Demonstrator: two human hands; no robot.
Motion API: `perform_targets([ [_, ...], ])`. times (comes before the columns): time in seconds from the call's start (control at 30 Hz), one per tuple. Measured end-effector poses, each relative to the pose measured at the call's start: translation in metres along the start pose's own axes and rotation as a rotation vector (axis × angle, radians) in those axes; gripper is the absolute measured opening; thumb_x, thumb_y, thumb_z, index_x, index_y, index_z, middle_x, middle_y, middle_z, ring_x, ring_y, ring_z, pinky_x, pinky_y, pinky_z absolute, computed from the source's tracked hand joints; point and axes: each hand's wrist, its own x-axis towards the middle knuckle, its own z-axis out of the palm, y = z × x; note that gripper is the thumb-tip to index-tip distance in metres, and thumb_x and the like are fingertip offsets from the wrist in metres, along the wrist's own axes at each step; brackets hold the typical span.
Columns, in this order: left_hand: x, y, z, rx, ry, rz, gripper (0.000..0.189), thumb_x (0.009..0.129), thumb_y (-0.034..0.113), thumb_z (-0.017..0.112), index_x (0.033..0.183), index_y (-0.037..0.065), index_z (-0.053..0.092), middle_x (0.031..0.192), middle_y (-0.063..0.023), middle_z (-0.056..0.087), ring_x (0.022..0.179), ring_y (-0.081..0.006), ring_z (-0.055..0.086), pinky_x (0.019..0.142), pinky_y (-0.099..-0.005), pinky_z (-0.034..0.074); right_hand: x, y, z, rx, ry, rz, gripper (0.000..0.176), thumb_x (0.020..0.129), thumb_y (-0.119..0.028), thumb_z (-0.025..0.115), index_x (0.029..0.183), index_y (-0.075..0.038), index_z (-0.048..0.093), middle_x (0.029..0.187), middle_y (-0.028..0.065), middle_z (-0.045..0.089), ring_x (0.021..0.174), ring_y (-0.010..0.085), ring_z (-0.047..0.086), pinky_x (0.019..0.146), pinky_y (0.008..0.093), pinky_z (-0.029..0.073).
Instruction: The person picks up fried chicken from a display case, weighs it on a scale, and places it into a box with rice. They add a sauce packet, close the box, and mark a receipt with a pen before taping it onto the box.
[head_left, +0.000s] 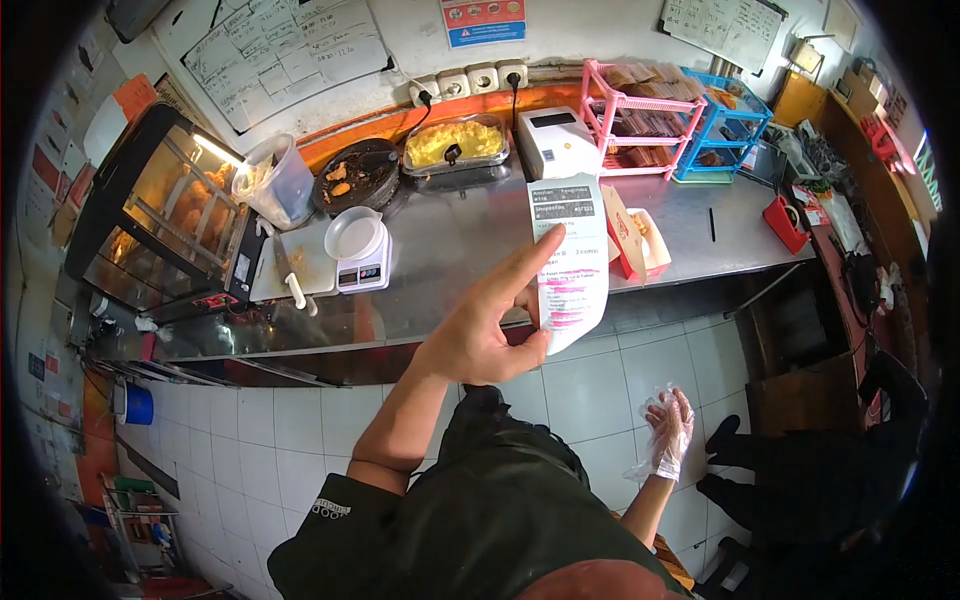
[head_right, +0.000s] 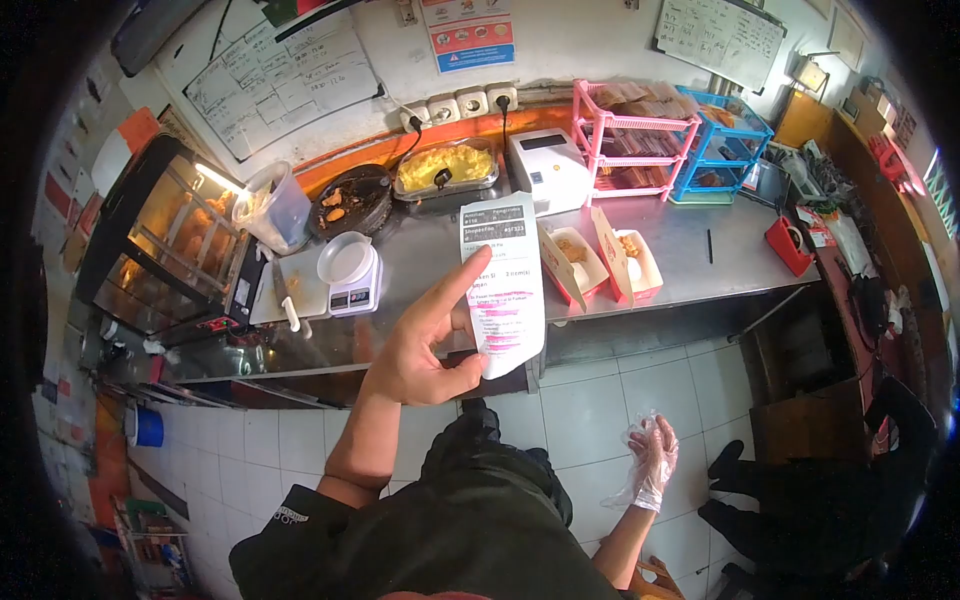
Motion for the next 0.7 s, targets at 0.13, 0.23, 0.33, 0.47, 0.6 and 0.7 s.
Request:
perform_targets([
  [0.13,0.009,-0.006,0.006,-0.003,-0.006,0.007,0.086,0.067,-0.012,0.055,0.146,-0.001,0.022,0.143,-0.0144,0.035,0.112,-0.0195,0.055,0.09,-0.0309,0.047,0.008,-0.005,-0.005,-0.013,0.016,-0.011,0.045,0.091,-0.017,0.058,0.129,0.001,0.044,0.111,0.0195,0.061,0.075,0.0202,0.065,0.063,0.0288,0.055],
  [0.23,0.016,-0.008,0.01,-0.015,-0.009,0.011,0.086,0.067,-0.012,0.056,0.146,-0.001,0.023,0.143,-0.0143,0.034,0.113,-0.0193,0.054,0.089,-0.0306,0.047,0.01,-0.01,-0.008,-0.01,0.019,-0.018,0.044,0.091,-0.017,0.058,0.13,0.0,0.044,0.112,0.0191,0.061,0.074,0.0202,0.065,0.064,0.0289,0.055],
  [0.33,0.024,-0.012,0.016,-0.025,-0.006,0.009,0.085,0.067,-0.012,0.056,0.146,-0.001,0.024,0.144,-0.0139,0.034,0.113,-0.019,0.054,0.088,-0.0304,0.047,0.018,-0.012,-0.014,-0.012,0.03,-0.014,0.044,0.091,-0.017,0.058,0.13,-0.001,0.045,0.113,0.0184,0.061,0.075,0.0201,0.065,0.064,0.029,0.054],
  [0.47,0.033,-0.015,0.02,-0.021,-0.003,0.02,0.085,0.067,-0.011,0.056,0.146,0.0,0.025,0.145,-0.0134,0.034,0.113,-0.0187,0.054,0.088,-0.0304,0.047,0.022,-0.015,-0.02,-0.018,0.03,-0.018,0.043,0.091,-0.017,0.058,0.13,-0.001,0.045,0.113,0.0179,0.061,0.076,0.0203,0.065,0.065,0.0296,0.054],
  [0.6,0.043,-0.024,0.025,0.013,-0.022,0.091,0.087,0.066,-0.013,0.055,0.146,0.002,0.025,0.143,-0.0154,0.036,0.089,-0.0121,0.061,0.08,-0.026,0.049,0.031,-0.016,-0.024,-0.012,0.02,-0.028,0.043,0.091,-0.017,0.058,0.129,-0.001,0.046,0.113,0.0177,0.061,0.076,0.0206,0.065,0.066,0.03,0.054],
  [0.7,0.047,-0.024,0.027,0.012,-0.026,0.095,0.087,0.066,-0.012,0.055,0.146,0.002,0.026,0.143,-0.0161,0.036,0.089,-0.013,0.061,0.08,-0.0261,0.049,0.032,-0.017,-0.021,-0.01,0.037,-0.016,0.043,0.091,-0.017,0.058,0.129,0.0,0.046,0.112,0.0176,0.061,0.075,0.0205,0.065,0.065,0.0302,0.054],
])
